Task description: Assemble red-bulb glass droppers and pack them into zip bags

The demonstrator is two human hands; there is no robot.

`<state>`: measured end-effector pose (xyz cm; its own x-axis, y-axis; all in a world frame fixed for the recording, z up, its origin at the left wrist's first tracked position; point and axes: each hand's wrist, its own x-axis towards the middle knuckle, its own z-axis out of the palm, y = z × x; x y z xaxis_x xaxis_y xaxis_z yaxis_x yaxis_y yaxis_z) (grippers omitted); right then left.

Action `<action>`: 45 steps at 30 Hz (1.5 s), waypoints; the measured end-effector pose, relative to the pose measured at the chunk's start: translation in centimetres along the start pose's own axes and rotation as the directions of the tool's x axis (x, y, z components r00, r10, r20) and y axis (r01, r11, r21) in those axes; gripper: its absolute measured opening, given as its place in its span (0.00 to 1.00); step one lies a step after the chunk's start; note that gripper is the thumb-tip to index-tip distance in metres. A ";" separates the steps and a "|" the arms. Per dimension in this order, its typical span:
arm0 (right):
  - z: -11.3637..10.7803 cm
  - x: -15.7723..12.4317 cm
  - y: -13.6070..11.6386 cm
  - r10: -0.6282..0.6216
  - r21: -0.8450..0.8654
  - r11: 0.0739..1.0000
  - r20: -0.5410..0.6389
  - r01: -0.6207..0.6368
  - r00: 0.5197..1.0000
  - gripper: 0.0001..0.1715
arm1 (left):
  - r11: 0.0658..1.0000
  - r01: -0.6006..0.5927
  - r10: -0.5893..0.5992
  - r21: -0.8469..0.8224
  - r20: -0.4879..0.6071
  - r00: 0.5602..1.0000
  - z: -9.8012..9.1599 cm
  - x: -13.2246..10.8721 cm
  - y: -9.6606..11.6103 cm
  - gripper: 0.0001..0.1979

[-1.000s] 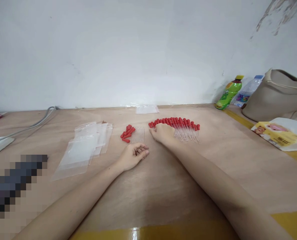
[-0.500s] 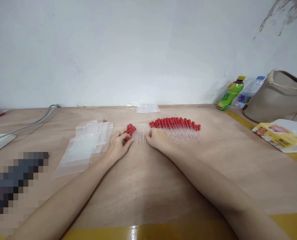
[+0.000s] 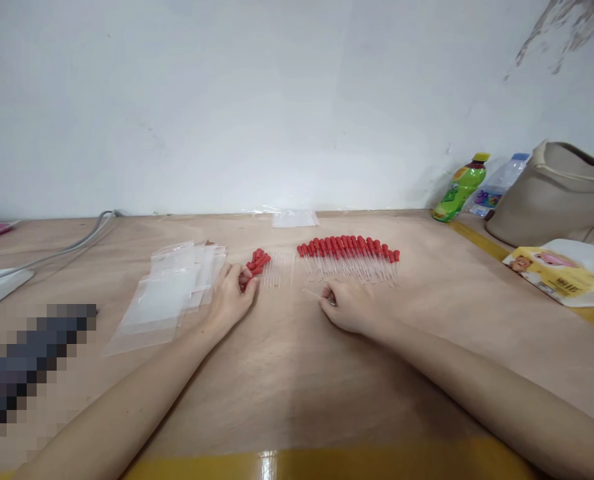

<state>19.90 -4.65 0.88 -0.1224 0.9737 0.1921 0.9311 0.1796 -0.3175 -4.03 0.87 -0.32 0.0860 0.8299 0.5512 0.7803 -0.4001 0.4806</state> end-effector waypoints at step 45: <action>0.8 0.0 1.3 -0.494 0.120 0.840 -0.235 0.530 0.837 0.11 | 0.915 -0.029 0.194 -0.402 0.377 0.906 1.4 -2.7 3.2 0.12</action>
<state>20.88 -4.32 -0.26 -0.4820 0.6933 0.5357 0.6756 0.6834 -0.2766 -0.88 -2.15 -1.24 0.4627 0.8206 0.3355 0.4626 -0.5463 0.6982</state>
